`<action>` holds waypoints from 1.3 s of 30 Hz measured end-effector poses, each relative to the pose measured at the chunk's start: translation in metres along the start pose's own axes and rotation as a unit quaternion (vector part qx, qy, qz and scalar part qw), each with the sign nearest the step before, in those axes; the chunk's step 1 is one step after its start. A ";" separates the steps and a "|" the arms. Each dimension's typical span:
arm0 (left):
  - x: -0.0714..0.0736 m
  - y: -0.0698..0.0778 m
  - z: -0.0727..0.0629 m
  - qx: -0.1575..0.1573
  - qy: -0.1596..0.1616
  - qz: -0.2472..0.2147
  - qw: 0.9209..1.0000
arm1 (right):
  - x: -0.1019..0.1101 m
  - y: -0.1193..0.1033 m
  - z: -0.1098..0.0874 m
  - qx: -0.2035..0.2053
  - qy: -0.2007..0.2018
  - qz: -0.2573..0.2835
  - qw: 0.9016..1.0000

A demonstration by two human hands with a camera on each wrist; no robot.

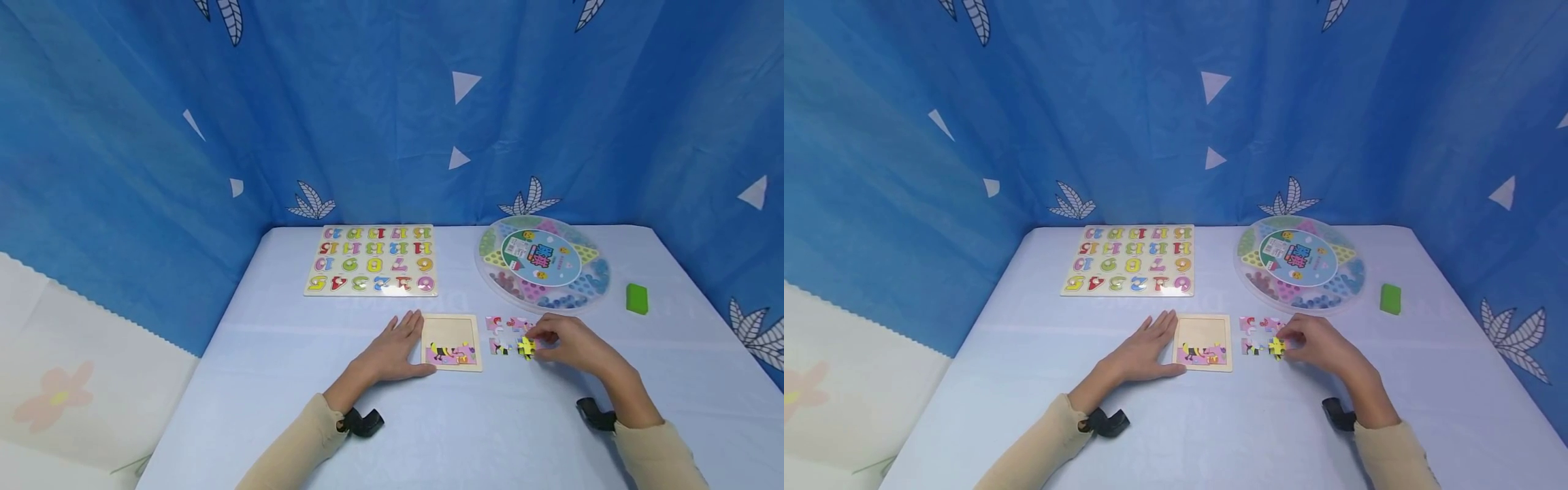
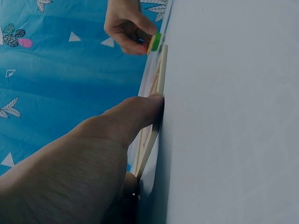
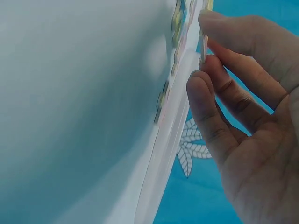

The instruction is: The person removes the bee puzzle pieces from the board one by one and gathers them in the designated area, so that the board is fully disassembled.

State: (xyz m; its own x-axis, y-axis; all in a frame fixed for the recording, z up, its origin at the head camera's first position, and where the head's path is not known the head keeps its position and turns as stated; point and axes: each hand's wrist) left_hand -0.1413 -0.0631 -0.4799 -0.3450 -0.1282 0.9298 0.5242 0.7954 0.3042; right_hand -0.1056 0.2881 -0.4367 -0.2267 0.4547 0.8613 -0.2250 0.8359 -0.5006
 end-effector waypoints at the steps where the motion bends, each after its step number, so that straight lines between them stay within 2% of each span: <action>1: 0.000 0.000 0.000 0.000 0.000 0.000 1.000 | 0.001 0.001 -0.001 0.000 -0.002 -0.003 1.000; 6: -0.001 0.000 0.000 -0.002 0.002 0.000 1.000 | 0.003 0.010 -0.007 -0.003 0.000 -0.014 1.000; 13: -0.003 0.000 0.000 -0.006 0.007 -0.001 1.000 | 0.006 0.021 -0.014 -0.038 -0.001 -0.008 0.999; 20: -0.003 -0.001 0.000 -0.004 0.006 0.004 1.000 | 0.007 0.028 -0.018 -0.051 -0.003 -0.007 0.999; 34: -0.001 -0.001 0.000 -0.004 0.000 0.004 1.000 | 0.004 0.030 -0.016 -0.087 -0.009 0.008 0.996; 39: -0.001 -0.001 0.000 -0.002 0.001 0.004 1.000 | 0.007 0.023 -0.015 -0.088 -0.010 -0.002 0.996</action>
State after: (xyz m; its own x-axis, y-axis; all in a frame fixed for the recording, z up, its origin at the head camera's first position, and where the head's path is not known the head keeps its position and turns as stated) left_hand -0.1413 -0.0641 -0.4813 -0.3400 -0.1228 0.9324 0.5303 0.7938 0.2979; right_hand -0.0980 0.3154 -0.4407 -0.2448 0.4468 0.8605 -0.0561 0.8795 -0.4726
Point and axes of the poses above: each hand's wrist, its own z-axis towards the middle knuckle, its own x-axis out of the back of the hand, y = z × x, and after that the axes turned 2 degrees about x, right-handed
